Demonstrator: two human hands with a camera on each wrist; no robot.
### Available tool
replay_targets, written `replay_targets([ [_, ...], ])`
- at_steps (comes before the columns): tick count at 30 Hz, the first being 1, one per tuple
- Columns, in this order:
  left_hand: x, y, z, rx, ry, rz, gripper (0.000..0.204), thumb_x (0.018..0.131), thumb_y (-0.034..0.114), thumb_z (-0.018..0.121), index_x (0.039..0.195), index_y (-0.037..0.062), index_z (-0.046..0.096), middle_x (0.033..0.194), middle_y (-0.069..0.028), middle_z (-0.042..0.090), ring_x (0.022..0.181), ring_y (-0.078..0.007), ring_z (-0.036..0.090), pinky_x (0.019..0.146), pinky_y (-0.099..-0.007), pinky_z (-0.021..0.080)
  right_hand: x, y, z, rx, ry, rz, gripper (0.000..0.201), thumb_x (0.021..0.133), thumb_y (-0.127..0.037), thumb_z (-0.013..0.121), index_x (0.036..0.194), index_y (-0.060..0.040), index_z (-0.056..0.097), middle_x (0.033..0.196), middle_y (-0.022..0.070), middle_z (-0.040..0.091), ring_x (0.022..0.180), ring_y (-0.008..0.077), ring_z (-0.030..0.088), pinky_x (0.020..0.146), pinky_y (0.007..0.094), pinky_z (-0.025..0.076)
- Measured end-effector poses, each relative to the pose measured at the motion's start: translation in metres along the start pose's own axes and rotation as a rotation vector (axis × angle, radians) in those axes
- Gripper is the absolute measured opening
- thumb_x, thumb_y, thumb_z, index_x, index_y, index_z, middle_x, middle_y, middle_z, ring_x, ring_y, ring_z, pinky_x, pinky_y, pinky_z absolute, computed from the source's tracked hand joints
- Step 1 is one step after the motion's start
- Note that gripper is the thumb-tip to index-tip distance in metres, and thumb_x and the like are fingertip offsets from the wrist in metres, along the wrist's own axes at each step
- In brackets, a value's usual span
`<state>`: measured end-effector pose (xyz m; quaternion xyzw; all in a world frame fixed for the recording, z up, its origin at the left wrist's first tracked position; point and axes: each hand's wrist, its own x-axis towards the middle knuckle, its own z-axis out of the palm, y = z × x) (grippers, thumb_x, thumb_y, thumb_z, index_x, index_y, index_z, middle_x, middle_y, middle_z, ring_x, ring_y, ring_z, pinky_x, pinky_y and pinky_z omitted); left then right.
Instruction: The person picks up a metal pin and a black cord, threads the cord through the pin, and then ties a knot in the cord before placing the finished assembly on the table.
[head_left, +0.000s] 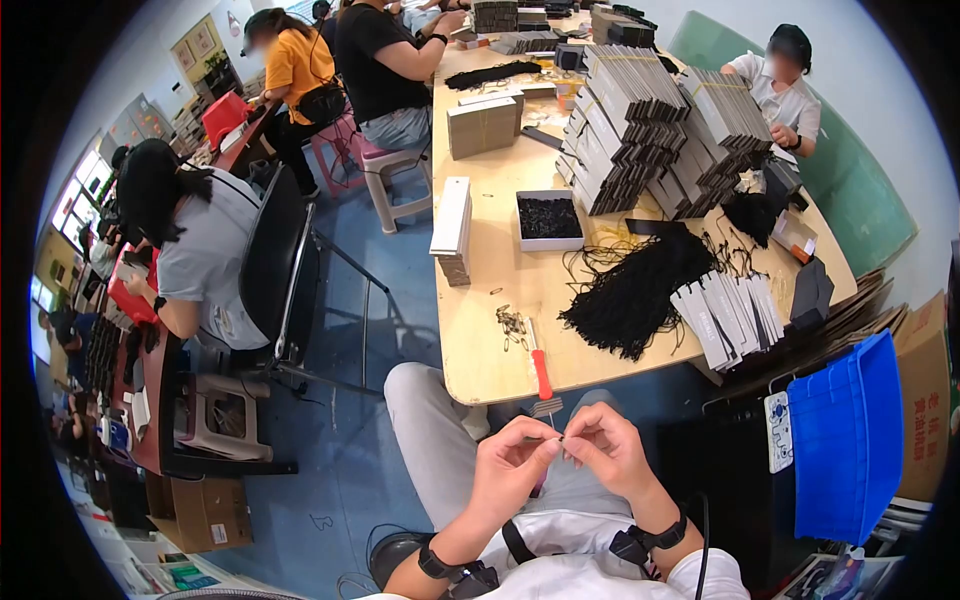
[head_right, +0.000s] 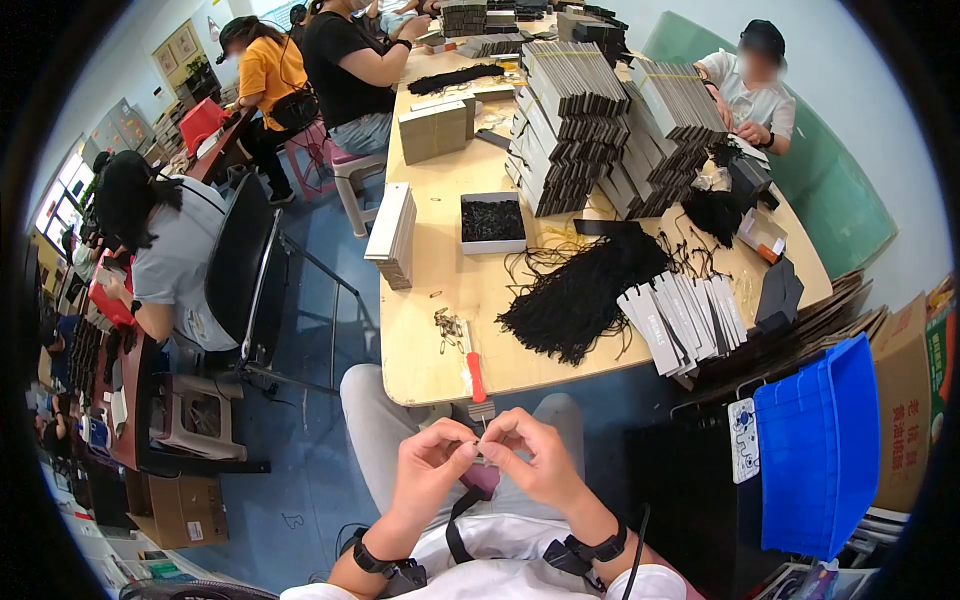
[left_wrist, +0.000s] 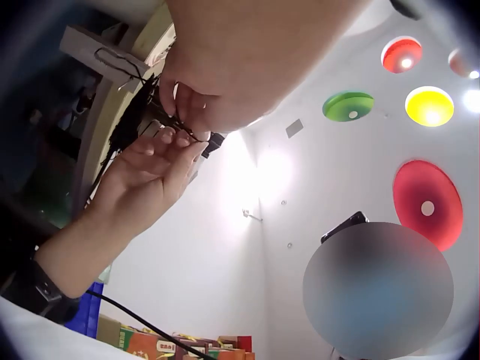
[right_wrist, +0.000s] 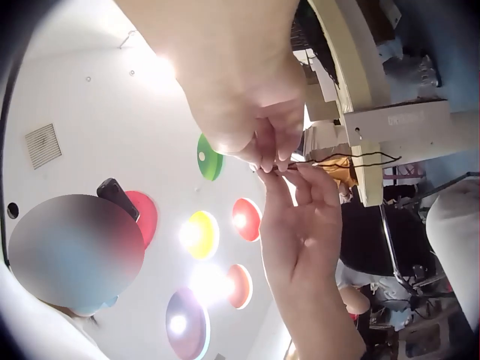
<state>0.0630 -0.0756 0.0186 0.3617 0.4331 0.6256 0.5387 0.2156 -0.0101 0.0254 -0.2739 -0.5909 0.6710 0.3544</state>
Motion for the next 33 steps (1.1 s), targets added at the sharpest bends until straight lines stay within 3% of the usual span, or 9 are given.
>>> replay_targets([
  [1, 0.0, 0.0, 0.001, 0.0, 0.001, -0.001, 0.01, 0.089, 0.005, 0.063, 0.095, -0.0032, 0.062, 0.092, -0.0024, 0.055, 0.077, -0.0063, 0.054, 0.063, -0.0197, 0.043, -0.001, 0.004, 0.0, 0.037, 0.002, -0.003, 0.011, 0.088, -0.002, 0.062, 0.095, 0.001, 0.055, 0.086, 0.0052, 0.059, 0.075, 0.0101, 0.059, 0.064, 0.0232, 0.049],
  [3, -0.001, 0.001, 0.004, -0.09, 0.02, -0.072, 0.007, 0.09, 0.006, 0.062, 0.092, -0.0001, 0.059, 0.093, -0.0033, 0.055, 0.086, -0.0093, 0.051, 0.076, -0.024, 0.041, -0.003, 0.008, 0.002, 0.076, 0.004, -0.005, 0.012, 0.089, -0.002, 0.061, 0.097, 0.0009, 0.054, 0.087, 0.0051, 0.059, 0.075, 0.01, 0.059, 0.065, 0.0232, 0.049],
  [7, -0.001, 0.005, 0.009, -0.116, 0.0, -0.053, 0.008, 0.091, 0.008, 0.061, 0.092, 0.0015, 0.056, 0.094, -0.0024, 0.051, 0.087, -0.0092, 0.05, 0.077, -0.0242, 0.041, -0.003, 0.009, 0.009, 0.124, 0.045, -0.027, 0.014, 0.088, -0.002, 0.062, 0.099, 0.0007, 0.054, 0.09, 0.0068, 0.061, 0.078, 0.011, 0.061, 0.067, 0.0233, 0.05],
  [9, 0.0, 0.003, 0.007, -0.059, -0.008, -0.043, 0.013, 0.094, 0.013, 0.057, 0.089, 0.0012, 0.054, 0.089, -0.0016, 0.051, 0.076, -0.0079, 0.054, 0.064, -0.0219, 0.043, -0.002, 0.003, 0.008, 0.108, 0.051, -0.041, 0.015, 0.088, -0.002, 0.062, 0.1, 0.0009, 0.054, 0.091, 0.008, 0.062, 0.08, 0.0121, 0.063, 0.069, 0.0239, 0.051],
  [11, 0.002, 0.002, 0.003, 0.061, -0.012, 0.031, 0.014, 0.094, 0.013, 0.057, 0.089, 0.0004, 0.054, 0.089, -0.0028, 0.052, 0.077, -0.0093, 0.055, 0.066, -0.0225, 0.044, 0.0, -0.009, 0.002, -0.185, -0.004, -0.068, 0.016, 0.086, -0.001, 0.063, 0.1, 0.002, 0.054, 0.094, 0.0112, 0.065, 0.085, 0.0152, 0.067, 0.072, 0.0261, 0.053],
  [15, 0.003, 0.005, -0.003, 0.348, -0.051, 0.161, 0.014, 0.092, 0.011, 0.058, 0.088, -0.0018, 0.055, 0.089, -0.0066, 0.054, 0.079, -0.0128, 0.059, 0.071, -0.0242, 0.047, 0.003, -0.012, -0.009, -0.286, -0.068, -0.141, 0.017, 0.086, -0.001, 0.063, 0.1, 0.0028, 0.054, 0.091, 0.0122, 0.067, 0.083, 0.0172, 0.069, 0.07, 0.0276, 0.055],
  [17, 0.002, 0.01, -0.003, 0.322, -0.067, 0.116, 0.012, 0.092, 0.01, 0.059, 0.089, -0.0012, 0.056, 0.091, -0.006, 0.053, 0.082, -0.0124, 0.056, 0.075, -0.0244, 0.045, 0.006, -0.013, -0.013, -0.341, -0.142, -0.187, 0.013, 0.087, 0.002, 0.061, 0.096, 0.0029, 0.052, 0.083, 0.0114, 0.065, 0.077, 0.0193, 0.07, 0.059, 0.0268, 0.055],
  [28, 0.002, 0.018, 0.001, 0.288, -0.082, 0.066, 0.009, 0.088, 0.006, 0.061, 0.089, -0.0025, 0.059, 0.091, -0.0069, 0.054, 0.086, -0.0139, 0.053, 0.078, -0.0257, 0.042, 0.007, -0.011, -0.013, -0.253, -0.144, -0.111, 0.009, 0.086, 0.002, 0.062, 0.092, 0.0031, 0.055, 0.079, 0.0097, 0.065, 0.07, 0.0156, 0.067, 0.06, 0.0261, 0.054],
  [33, 0.004, 0.009, -0.006, 0.309, -0.081, 0.139, 0.007, 0.085, 0.003, 0.065, 0.087, -0.0032, 0.063, 0.09, -0.0088, 0.057, 0.084, -0.0145, 0.055, 0.076, -0.0266, 0.045, 0.008, -0.009, -0.013, -0.159, -0.134, -0.088, 0.009, 0.086, 0.0, 0.063, 0.091, 0.0031, 0.056, 0.077, 0.0077, 0.065, 0.066, 0.0125, 0.065, 0.059, 0.0242, 0.052],
])
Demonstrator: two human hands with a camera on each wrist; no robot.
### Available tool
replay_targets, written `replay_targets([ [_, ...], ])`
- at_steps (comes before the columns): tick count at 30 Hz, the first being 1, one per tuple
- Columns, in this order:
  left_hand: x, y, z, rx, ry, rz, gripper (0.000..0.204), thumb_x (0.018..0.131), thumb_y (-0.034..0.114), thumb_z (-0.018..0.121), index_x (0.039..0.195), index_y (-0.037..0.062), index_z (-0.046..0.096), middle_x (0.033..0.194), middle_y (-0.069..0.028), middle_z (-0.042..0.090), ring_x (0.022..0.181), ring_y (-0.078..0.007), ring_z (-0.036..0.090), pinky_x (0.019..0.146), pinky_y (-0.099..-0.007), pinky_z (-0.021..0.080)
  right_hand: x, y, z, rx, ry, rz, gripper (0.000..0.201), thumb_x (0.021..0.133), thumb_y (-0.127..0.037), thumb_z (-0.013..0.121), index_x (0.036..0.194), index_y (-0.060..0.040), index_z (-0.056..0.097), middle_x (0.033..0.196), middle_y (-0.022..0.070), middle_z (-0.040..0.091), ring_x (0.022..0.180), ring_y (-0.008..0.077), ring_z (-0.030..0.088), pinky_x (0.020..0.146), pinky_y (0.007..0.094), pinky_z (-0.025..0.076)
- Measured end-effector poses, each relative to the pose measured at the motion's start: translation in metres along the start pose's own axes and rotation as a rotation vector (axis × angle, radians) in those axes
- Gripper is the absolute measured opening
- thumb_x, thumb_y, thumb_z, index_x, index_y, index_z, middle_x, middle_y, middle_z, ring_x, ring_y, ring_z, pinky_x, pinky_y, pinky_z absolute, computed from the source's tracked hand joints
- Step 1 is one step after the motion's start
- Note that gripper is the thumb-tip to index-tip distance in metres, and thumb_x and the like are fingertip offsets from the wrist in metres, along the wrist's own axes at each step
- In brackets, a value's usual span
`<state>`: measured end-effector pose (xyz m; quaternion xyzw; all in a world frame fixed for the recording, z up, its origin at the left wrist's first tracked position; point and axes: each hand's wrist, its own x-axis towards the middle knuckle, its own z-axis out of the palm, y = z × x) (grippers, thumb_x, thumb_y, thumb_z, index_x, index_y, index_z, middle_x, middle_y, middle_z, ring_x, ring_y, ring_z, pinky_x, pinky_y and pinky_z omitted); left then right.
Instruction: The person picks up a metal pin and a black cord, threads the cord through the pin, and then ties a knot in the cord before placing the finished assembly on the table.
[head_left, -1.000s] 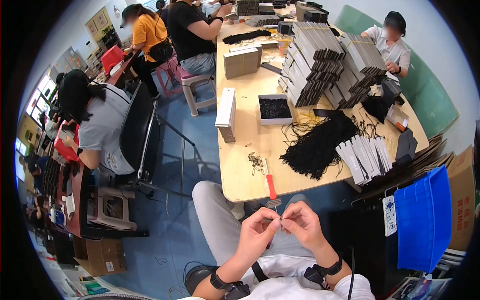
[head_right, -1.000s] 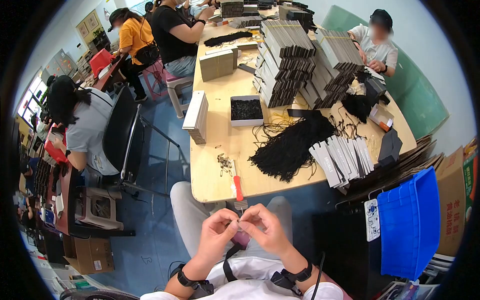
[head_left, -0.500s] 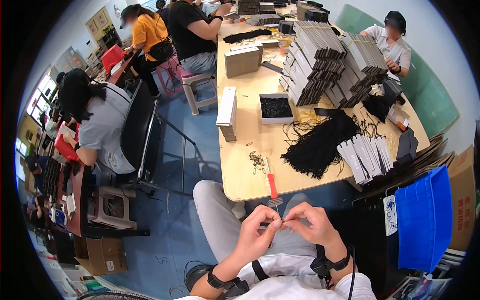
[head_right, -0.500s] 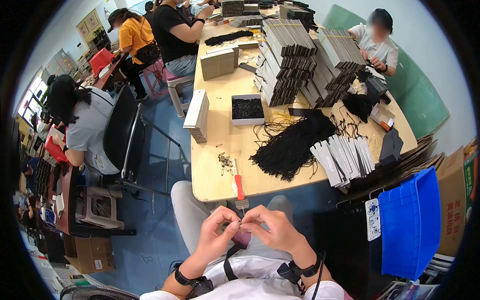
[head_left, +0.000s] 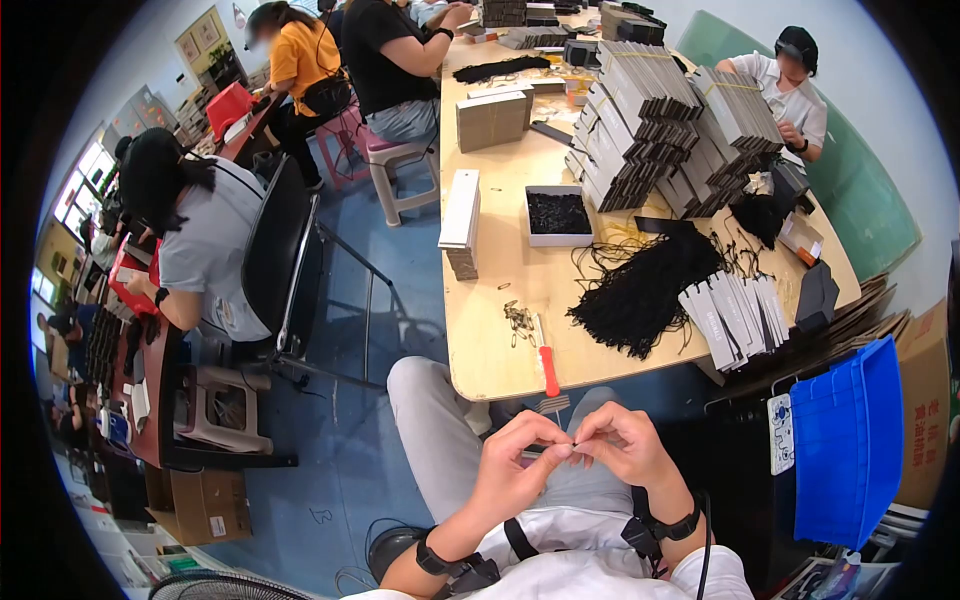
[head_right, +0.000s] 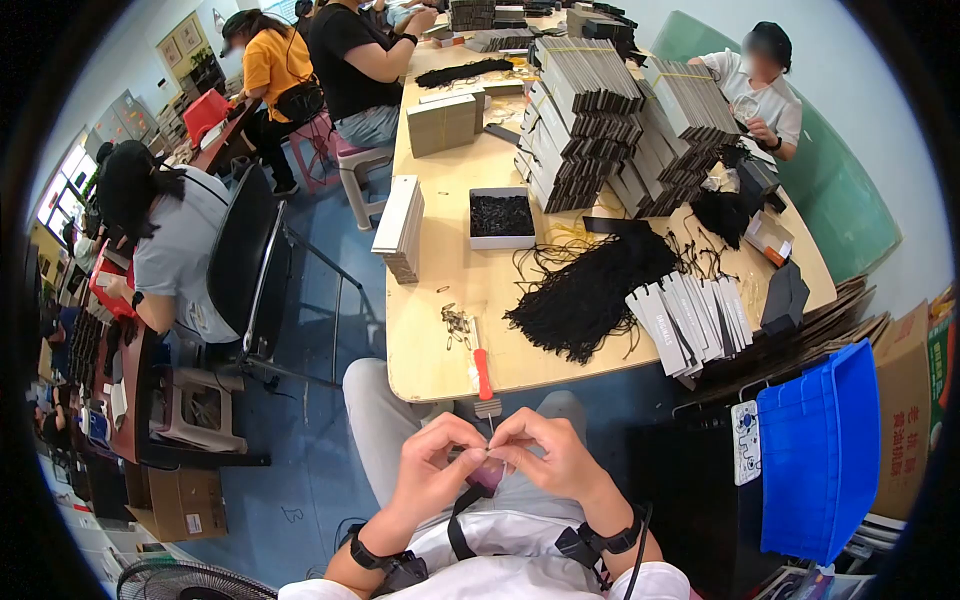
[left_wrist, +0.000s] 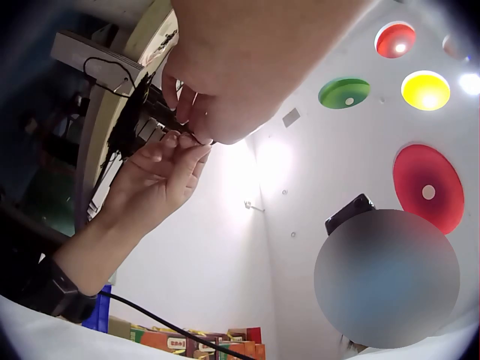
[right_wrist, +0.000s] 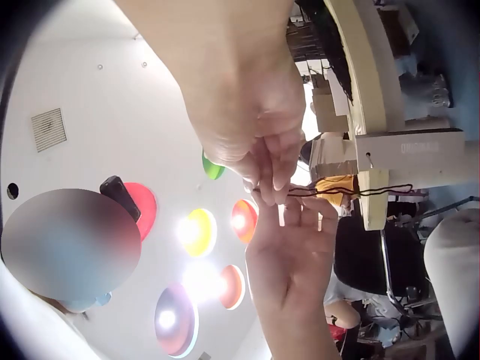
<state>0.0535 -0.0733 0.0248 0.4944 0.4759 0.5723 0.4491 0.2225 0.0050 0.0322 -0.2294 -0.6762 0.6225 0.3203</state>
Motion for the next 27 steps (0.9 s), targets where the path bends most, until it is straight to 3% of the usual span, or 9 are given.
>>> replay_targets([
  [6, 0.005, 0.008, -0.012, 0.044, -0.14, -0.102, 0.009, 0.085, 0.006, 0.066, 0.084, -0.0021, 0.064, 0.091, -0.0084, 0.059, 0.082, -0.0139, 0.057, 0.075, -0.0267, 0.045, 0.0, -0.004, -0.001, 0.017, -0.052, 0.055, 0.007, 0.087, 0.0, 0.063, 0.091, 0.0018, 0.057, 0.079, 0.008, 0.065, 0.066, 0.0134, 0.065, 0.057, 0.0241, 0.052],
  [12, 0.007, 0.003, -0.013, 0.041, -0.235, -0.068, 0.014, 0.092, 0.014, 0.06, 0.09, 0.0003, 0.056, 0.086, -0.0057, 0.057, 0.081, -0.0114, 0.055, 0.071, -0.0251, 0.045, -0.002, 0.0, -0.001, 0.003, -0.093, 0.032, 0.008, 0.086, 0.0, 0.063, 0.091, 0.0008, 0.057, 0.08, 0.0069, 0.064, 0.067, 0.0134, 0.065, 0.057, 0.0246, 0.051],
  [16, 0.004, 0.007, -0.01, -0.021, -0.292, -0.154, 0.013, 0.096, 0.016, 0.053, 0.096, 0.0022, 0.051, 0.082, -0.0022, 0.055, 0.078, -0.008, 0.052, 0.067, -0.0228, 0.044, 0.002, -0.004, 0.004, -0.158, -0.049, -0.124, 0.011, 0.083, 0.0, 0.066, 0.088, -0.0002, 0.056, 0.082, 0.0065, 0.058, 0.07, 0.0126, 0.057, 0.059, 0.0233, 0.047],
  [18, 0.002, 0.017, -0.007, -0.192, -0.286, -0.334, 0.01, 0.096, 0.012, 0.051, 0.096, 0.0022, 0.049, 0.082, -0.0041, 0.052, 0.071, -0.0082, 0.051, 0.063, -0.0242, 0.043, 0.001, -0.004, 0.003, -0.178, -0.02, -0.156, 0.013, 0.081, 0.0, 0.068, 0.085, -0.0008, 0.056, 0.082, 0.0065, 0.055, 0.07, 0.0126, 0.052, 0.057, 0.0225, 0.044],
  [21, 0.002, 0.015, -0.004, -0.013, -0.213, -0.206, 0.011, 0.097, 0.014, 0.051, 0.096, 0.0022, 0.05, 0.078, -0.0015, 0.052, 0.066, -0.0059, 0.05, 0.058, -0.0212, 0.041, -0.003, 0.006, 0.002, -0.107, -0.021, -0.126, 0.01, 0.084, -0.001, 0.065, 0.089, -0.0002, 0.056, 0.087, 0.0056, 0.054, 0.072, 0.011, 0.055, 0.062, 0.022, 0.048],
  [23, 0.002, 0.016, 0.0, -0.022, -0.149, -0.213, 0.013, 0.097, 0.015, 0.051, 0.097, 0.002, 0.051, 0.077, 0.0001, 0.052, 0.065, -0.0047, 0.048, 0.057, -0.0204, 0.04, -0.004, 0.011, 0.003, 0.051, 0.056, -0.118, 0.009, 0.085, 0.0, 0.063, 0.089, -0.0005, 0.055, 0.087, 0.0053, 0.053, 0.076, 0.0098, 0.053, 0.061, 0.0213, 0.047],
  [27, 0.001, 0.015, -0.001, 0.031, 0.03, -0.242, 0.017, 0.097, 0.018, 0.053, 0.094, 0.0014, 0.056, 0.073, 0.0023, 0.054, 0.061, -0.0027, 0.046, 0.054, -0.0189, 0.037, -0.007, 0.018, 0.002, 0.104, 0.104, -0.044, 0.007, 0.086, 0.0, 0.061, 0.089, -0.0005, 0.055, 0.088, 0.0054, 0.052, 0.078, 0.0096, 0.051, 0.062, 0.0211, 0.047],
])
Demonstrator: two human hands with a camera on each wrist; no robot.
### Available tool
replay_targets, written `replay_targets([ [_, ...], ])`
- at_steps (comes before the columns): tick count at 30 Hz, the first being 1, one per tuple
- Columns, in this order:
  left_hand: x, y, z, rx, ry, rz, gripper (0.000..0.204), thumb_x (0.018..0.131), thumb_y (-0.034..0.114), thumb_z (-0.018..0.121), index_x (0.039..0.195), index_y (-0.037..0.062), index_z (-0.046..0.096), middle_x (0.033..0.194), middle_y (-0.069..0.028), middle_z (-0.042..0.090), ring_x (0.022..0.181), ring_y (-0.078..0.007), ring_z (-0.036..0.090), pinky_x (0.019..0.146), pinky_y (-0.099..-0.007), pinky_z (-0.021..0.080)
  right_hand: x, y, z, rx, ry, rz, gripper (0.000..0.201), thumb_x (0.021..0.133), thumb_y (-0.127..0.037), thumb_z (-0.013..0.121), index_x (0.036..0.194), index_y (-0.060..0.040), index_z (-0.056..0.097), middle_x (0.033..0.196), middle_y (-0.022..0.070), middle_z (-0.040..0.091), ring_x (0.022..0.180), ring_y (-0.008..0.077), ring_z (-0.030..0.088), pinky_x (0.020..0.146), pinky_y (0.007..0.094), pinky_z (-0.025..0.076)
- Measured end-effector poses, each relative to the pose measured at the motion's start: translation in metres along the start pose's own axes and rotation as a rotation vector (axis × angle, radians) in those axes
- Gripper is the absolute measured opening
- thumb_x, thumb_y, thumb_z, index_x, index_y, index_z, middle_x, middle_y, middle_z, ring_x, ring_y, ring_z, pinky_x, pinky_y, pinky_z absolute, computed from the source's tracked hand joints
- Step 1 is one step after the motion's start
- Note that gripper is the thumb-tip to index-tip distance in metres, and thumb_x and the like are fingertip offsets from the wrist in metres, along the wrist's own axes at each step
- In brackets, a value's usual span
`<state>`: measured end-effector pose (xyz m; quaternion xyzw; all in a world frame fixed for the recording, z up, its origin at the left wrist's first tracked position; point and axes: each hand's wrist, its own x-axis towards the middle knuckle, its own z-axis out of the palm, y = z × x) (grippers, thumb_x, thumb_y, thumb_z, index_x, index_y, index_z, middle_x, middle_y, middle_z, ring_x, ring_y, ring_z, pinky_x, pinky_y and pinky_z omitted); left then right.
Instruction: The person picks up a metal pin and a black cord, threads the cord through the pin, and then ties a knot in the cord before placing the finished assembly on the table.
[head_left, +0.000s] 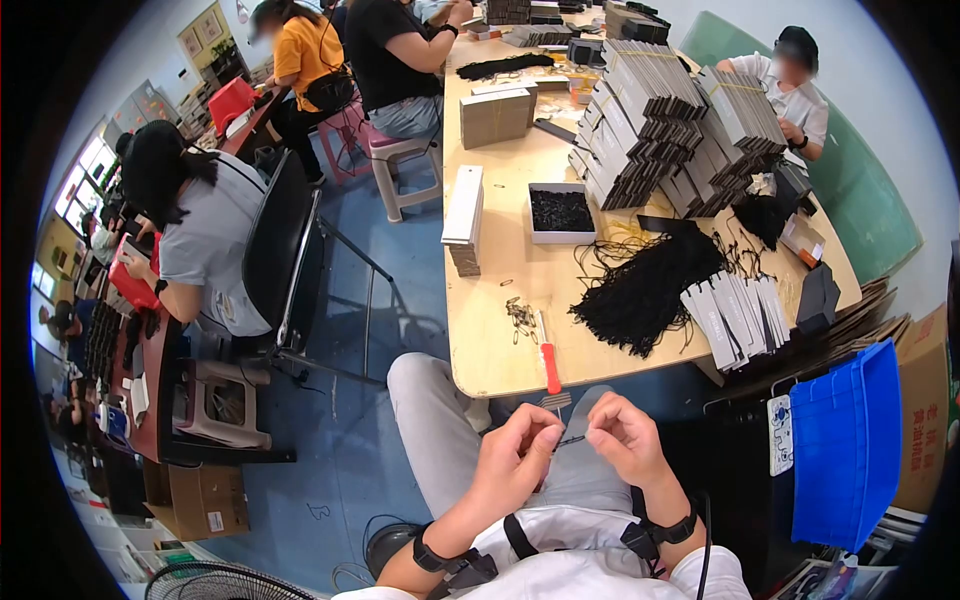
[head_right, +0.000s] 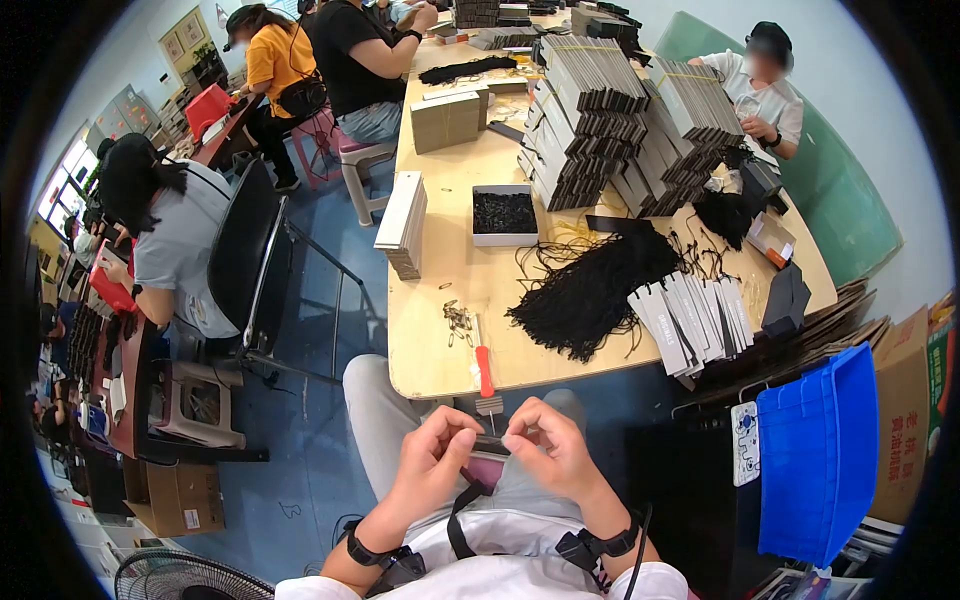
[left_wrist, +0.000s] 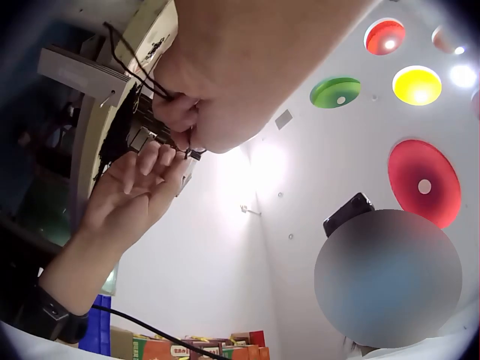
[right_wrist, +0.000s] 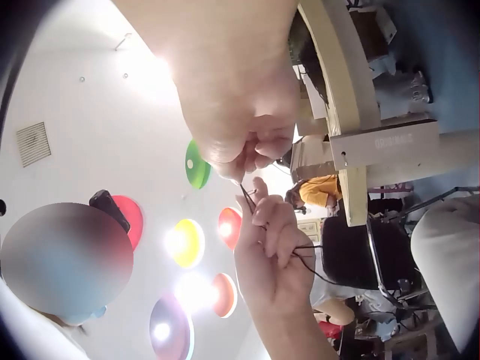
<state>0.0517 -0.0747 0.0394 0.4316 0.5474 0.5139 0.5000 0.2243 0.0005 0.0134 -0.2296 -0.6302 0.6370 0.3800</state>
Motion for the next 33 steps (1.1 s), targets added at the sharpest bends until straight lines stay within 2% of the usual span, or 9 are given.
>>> replay_targets([
  [4, 0.002, -0.01, -0.008, 0.039, -0.012, -0.051, 0.017, 0.095, 0.017, 0.057, 0.087, 0.0011, 0.059, 0.071, 0.003, 0.055, 0.059, -0.0022, 0.046, 0.052, -0.0178, 0.035, -0.001, 0.005, -0.003, -0.053, 0.091, 0.097, 0.007, 0.086, -0.002, 0.062, 0.089, 0.0001, 0.056, 0.087, 0.0042, 0.051, 0.077, 0.0088, 0.052, 0.062, 0.0203, 0.047],
  [6, 0.006, -0.012, -0.011, -0.486, -0.097, -0.278, 0.016, 0.092, 0.016, 0.062, 0.09, 0.0001, 0.065, 0.063, 0.0064, 0.049, 0.054, -0.0018, 0.041, 0.048, -0.0173, 0.031, -0.002, 0.006, -0.001, -0.133, 0.1, 0.104, 0.008, 0.086, -0.002, 0.063, 0.089, 0.0003, 0.056, 0.087, 0.0037, 0.052, 0.077, 0.0083, 0.052, 0.061, 0.0201, 0.046],
  [9, 0.005, -0.019, -0.01, -0.706, -0.072, -0.326, 0.017, 0.089, 0.013, 0.065, 0.1, 0.001, 0.068, 0.067, 0.0064, 0.05, 0.054, -0.0013, 0.039, 0.05, -0.0175, 0.031, -0.002, 0.004, 0.006, -0.193, 0.076, 0.084, 0.009, 0.086, -0.003, 0.064, 0.089, 0.0007, 0.057, 0.086, 0.003, 0.052, 0.075, 0.0073, 0.053, 0.06, 0.0196, 0.046],
  [10, 0.005, -0.02, -0.006, -0.703, -0.077, -0.327, 0.017, 0.089, 0.013, 0.065, 0.1, 0.001, 0.068, 0.067, 0.0064, 0.05, 0.054, -0.0013, 0.039, 0.05, -0.0175, 0.031, -0.003, 0.005, 0.007, -0.17, 0.064, 0.081, 0.009, 0.087, -0.004, 0.063, 0.089, 0.0008, 0.056, 0.086, 0.0029, 0.052, 0.074, 0.007, 0.053, 0.06, 0.0195, 0.046],
  [13, 0.002, -0.024, 0.005, -0.157, 0.059, -0.054, 0.015, 0.084, 0.005, 0.069, 0.098, -0.0005, 0.071, 0.076, 0.0035, 0.053, 0.063, -0.0024, 0.045, 0.053, -0.0175, 0.034, -0.005, 0.005, 0.007, -0.12, 0.054, 0.095, 0.008, 0.088, -0.005, 0.062, 0.09, 0.0006, 0.056, 0.086, 0.0023, 0.052, 0.074, 0.0061, 0.052, 0.06, 0.0192, 0.045],
  [17, 0.001, -0.023, 0.007, -0.018, 0.016, 0.055, 0.018, 0.084, 0.009, 0.07, 0.098, -0.002, 0.069, 0.073, 0.0033, 0.048, 0.055, -0.0015, 0.043, 0.049, -0.0179, 0.034, -0.007, 0.002, 0.004, -0.013, 0.049, 0.202, 0.009, 0.089, -0.007, 0.061, 0.093, -0.0008, 0.056, 0.085, -0.0006, 0.051, 0.074, 0.0042, 0.051, 0.061, 0.0183, 0.043],
  [20, 0.003, -0.024, 0.008, -0.072, -0.042, -0.011, 0.014, 0.085, 0.009, 0.069, 0.094, -0.0018, 0.066, 0.071, 0.0039, 0.049, 0.055, -0.0012, 0.043, 0.05, -0.0173, 0.034, -0.008, 0.005, 0.0, 0.079, 0.005, 0.216, 0.011, 0.091, -0.009, 0.061, 0.096, -0.002, 0.054, 0.085, -0.0018, 0.051, 0.073, 0.0031, 0.05, 0.063, 0.0176, 0.041],
  [25, 0.006, -0.019, 0.004, -0.573, -0.188, -0.283, 0.009, 0.084, 0.008, 0.066, 0.088, 0.0025, 0.059, 0.069, 0.0049, 0.05, 0.053, -0.0008, 0.035, 0.047, -0.0186, 0.025, -0.01, -0.001, 0.002, 0.261, -0.059, 0.311, 0.011, 0.093, -0.011, 0.058, 0.098, -0.0032, 0.051, 0.085, -0.0014, 0.05, 0.072, 0.0033, 0.049, 0.061, 0.0174, 0.04],
  [33, 0.004, -0.025, -0.005, -0.733, -0.319, -0.296, 0.009, 0.086, 0.007, 0.063, 0.093, 0.0019, 0.06, 0.072, 0.0055, 0.053, 0.054, 0.0, 0.034, 0.049, -0.0183, 0.024, -0.008, -0.003, 0.011, 0.305, -0.045, 0.192, 0.005, 0.093, -0.002, 0.054, 0.094, 0.0003, 0.05, 0.089, 0.0077, 0.052, 0.069, 0.0105, 0.054, 0.053, 0.0222, 0.046],
])
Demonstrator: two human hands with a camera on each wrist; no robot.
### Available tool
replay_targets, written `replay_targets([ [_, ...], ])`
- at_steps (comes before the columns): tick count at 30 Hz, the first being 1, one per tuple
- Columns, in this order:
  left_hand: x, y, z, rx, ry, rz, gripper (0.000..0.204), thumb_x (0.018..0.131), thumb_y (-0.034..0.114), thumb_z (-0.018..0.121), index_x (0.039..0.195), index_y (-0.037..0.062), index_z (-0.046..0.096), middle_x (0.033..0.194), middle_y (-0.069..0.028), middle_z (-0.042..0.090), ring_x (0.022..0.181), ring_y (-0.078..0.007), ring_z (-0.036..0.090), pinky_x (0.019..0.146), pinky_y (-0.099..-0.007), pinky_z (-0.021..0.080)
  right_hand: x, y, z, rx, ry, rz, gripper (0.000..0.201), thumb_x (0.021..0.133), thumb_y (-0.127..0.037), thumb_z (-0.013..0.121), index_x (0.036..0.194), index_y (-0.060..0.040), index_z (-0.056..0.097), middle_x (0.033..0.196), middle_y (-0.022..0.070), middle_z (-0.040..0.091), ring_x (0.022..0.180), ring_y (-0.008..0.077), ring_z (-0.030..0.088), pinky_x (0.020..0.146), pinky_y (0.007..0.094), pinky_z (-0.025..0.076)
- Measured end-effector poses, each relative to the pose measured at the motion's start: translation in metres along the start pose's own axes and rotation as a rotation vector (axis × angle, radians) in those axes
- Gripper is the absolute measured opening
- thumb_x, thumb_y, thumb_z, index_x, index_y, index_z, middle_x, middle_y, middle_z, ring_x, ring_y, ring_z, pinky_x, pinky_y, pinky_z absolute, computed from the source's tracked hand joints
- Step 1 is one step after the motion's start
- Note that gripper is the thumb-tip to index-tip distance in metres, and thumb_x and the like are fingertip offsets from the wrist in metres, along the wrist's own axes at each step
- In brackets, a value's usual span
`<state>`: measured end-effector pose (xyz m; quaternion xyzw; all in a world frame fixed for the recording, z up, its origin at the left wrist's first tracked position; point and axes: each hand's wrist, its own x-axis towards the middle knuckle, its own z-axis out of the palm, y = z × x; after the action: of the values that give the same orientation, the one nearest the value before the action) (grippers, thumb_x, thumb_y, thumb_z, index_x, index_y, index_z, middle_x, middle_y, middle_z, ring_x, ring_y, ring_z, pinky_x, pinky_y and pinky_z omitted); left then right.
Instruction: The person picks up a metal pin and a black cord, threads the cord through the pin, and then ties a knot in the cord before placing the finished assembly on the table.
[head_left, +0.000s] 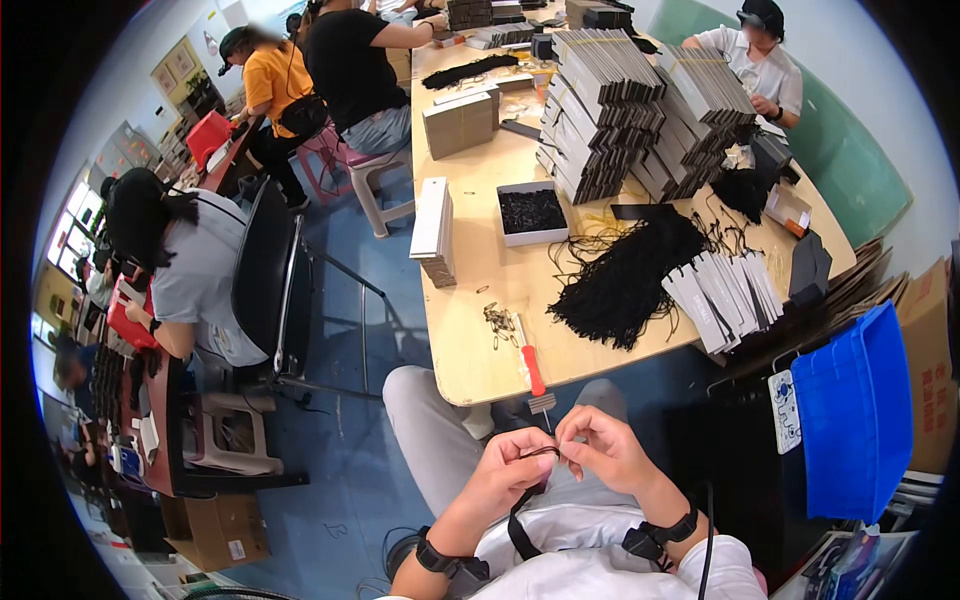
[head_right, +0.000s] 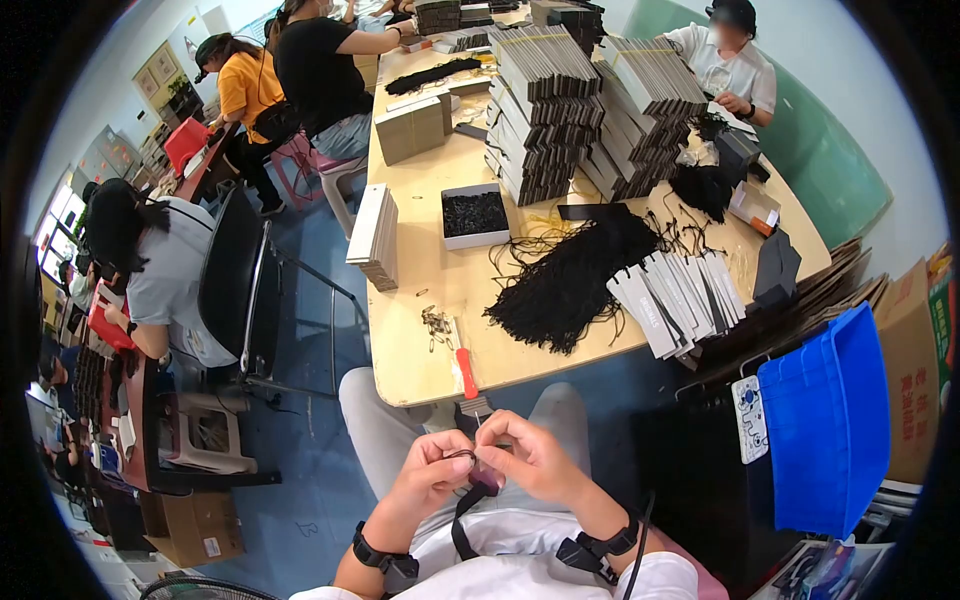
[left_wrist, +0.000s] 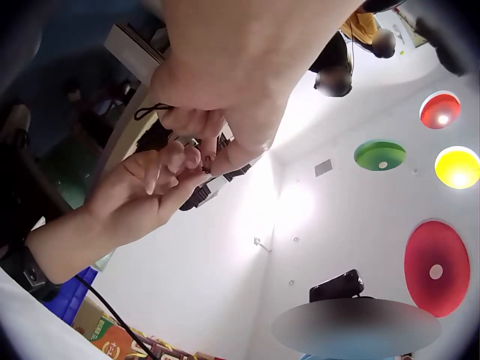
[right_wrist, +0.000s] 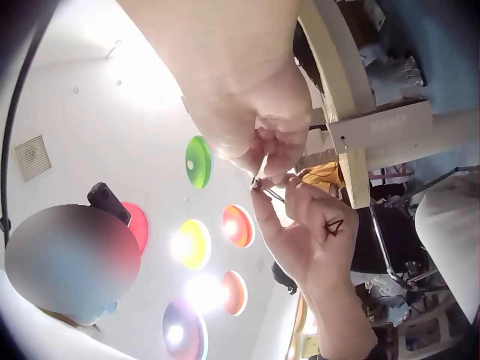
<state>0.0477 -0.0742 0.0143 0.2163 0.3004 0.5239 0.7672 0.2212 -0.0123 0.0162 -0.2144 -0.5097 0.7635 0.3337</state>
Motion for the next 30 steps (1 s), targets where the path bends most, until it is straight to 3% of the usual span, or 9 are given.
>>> replay_targets([
  [3, -0.001, 0.001, 0.006, 0.078, -0.006, 0.01, 0.01, 0.088, 0.009, 0.062, 0.094, 0.0021, 0.059, 0.073, 0.0055, 0.052, 0.056, -0.0001, 0.035, 0.05, -0.0178, 0.026, -0.002, -0.003, 0.002, -0.03, 0.013, -0.039, 0.005, 0.092, 0.0, 0.054, 0.094, 0.0008, 0.05, 0.09, 0.0083, 0.052, 0.069, 0.0115, 0.056, 0.051, 0.0222, 0.046],
  [5, -0.001, -0.001, 0.004, 0.146, 0.012, 0.028, 0.01, 0.088, 0.01, 0.062, 0.094, 0.002, 0.059, 0.074, 0.0054, 0.053, 0.057, -0.0003, 0.036, 0.051, -0.0176, 0.027, -0.003, -0.005, 0.003, -0.018, 0.021, -0.003, 0.008, 0.092, -0.003, 0.057, 0.097, 0.0023, 0.053, 0.087, 0.0036, 0.053, 0.066, 0.0078, 0.053, 0.056, 0.0213, 0.045],
  [9, -0.002, 0.001, -0.001, 0.018, -0.041, -0.036, 0.014, 0.087, 0.012, 0.063, 0.094, 0.0012, 0.058, 0.074, 0.0025, 0.055, 0.059, -0.0016, 0.041, 0.053, -0.0182, 0.031, -0.005, -0.005, 0.003, -0.067, 0.002, -0.009, 0.008, 0.092, -0.003, 0.056, 0.097, 0.0031, 0.053, 0.089, 0.0049, 0.054, 0.069, 0.0088, 0.056, 0.055, 0.0218, 0.047],
  [14, -0.003, -0.004, -0.004, -0.123, -0.087, -0.027, 0.015, 0.083, 0.009, 0.066, 0.092, -0.0008, 0.059, 0.073, -0.0006, 0.058, 0.062, -0.0041, 0.048, 0.057, -0.0187, 0.036, -0.003, -0.008, 0.005, -0.252, -0.037, -0.142, 0.008, 0.092, -0.001, 0.055, 0.097, 0.0043, 0.052, 0.09, 0.0069, 0.055, 0.07, 0.0103, 0.058, 0.055, 0.0231, 0.05],
  [16, -0.002, -0.006, -0.002, 0.01, -0.032, 0.097, 0.01, 0.084, 0.005, 0.067, 0.091, 0.0009, 0.061, 0.08, 0.0012, 0.06, 0.066, -0.0016, 0.049, 0.059, -0.0157, 0.039, -0.003, -0.012, 0.009, -0.234, -0.033, -0.139, 0.008, 0.092, -0.002, 0.055, 0.097, 0.0043, 0.053, 0.09, 0.0071, 0.055, 0.069, 0.0103, 0.057, 0.054, 0.0231, 0.05],
  [21, -0.007, 0.004, -0.002, 0.165, -0.007, 0.092, 0.012, 0.079, 0.003, 0.069, 0.087, -0.0021, 0.061, 0.075, -0.0026, 0.06, 0.067, -0.0064, 0.052, 0.063, -0.02, 0.041, -0.006, -0.016, 0.009, -0.2, -0.063, -0.047, 0.008, 0.093, -0.002, 0.054, 0.098, 0.0032, 0.051, 0.088, 0.0067, 0.054, 0.068, 0.0102, 0.056, 0.053, 0.0232, 0.049],
  [24, -0.006, 0.003, -0.001, 0.201, 0.008, 0.098, 0.012, 0.079, 0.002, 0.069, 0.088, -0.0021, 0.061, 0.074, -0.0014, 0.059, 0.067, -0.0052, 0.051, 0.062, -0.0198, 0.04, -0.006, -0.015, 0.012, -0.212, -0.067, -0.076, 0.008, 0.094, -0.001, 0.052, 0.099, 0.0022, 0.048, 0.086, 0.0077, 0.053, 0.065, 0.0108, 0.054, 0.052, 0.0239, 0.047],
  [26, -0.005, 0.003, 0.002, 0.206, 0.018, 0.103, 0.012, 0.08, 0.002, 0.069, 0.088, -0.0021, 0.061, 0.073, -0.0001, 0.058, 0.066, -0.0044, 0.049, 0.061, -0.0196, 0.04, -0.007, -0.017, 0.015, -0.45, -0.045, -0.163, 0.008, 0.094, 0.001, 0.05, 0.1, 0.0012, 0.045, 0.082, 0.0088, 0.053, 0.063, 0.0123, 0.054, 0.052, 0.0245, 0.045],
  [30, -0.008, 0.009, 0.01, 0.343, 0.079, 0.191, 0.011, 0.082, 0.004, 0.068, 0.09, -0.0019, 0.061, 0.072, 0.0033, 0.054, 0.066, -0.0024, 0.047, 0.061, -0.0181, 0.04, -0.006, -0.018, 0.016, -0.502, -0.012, -0.209, 0.007, 0.094, 0.001, 0.049, 0.099, 0.0009, 0.045, 0.08, 0.0089, 0.052, 0.063, 0.0137, 0.054, 0.054, 0.0254, 0.044],
])
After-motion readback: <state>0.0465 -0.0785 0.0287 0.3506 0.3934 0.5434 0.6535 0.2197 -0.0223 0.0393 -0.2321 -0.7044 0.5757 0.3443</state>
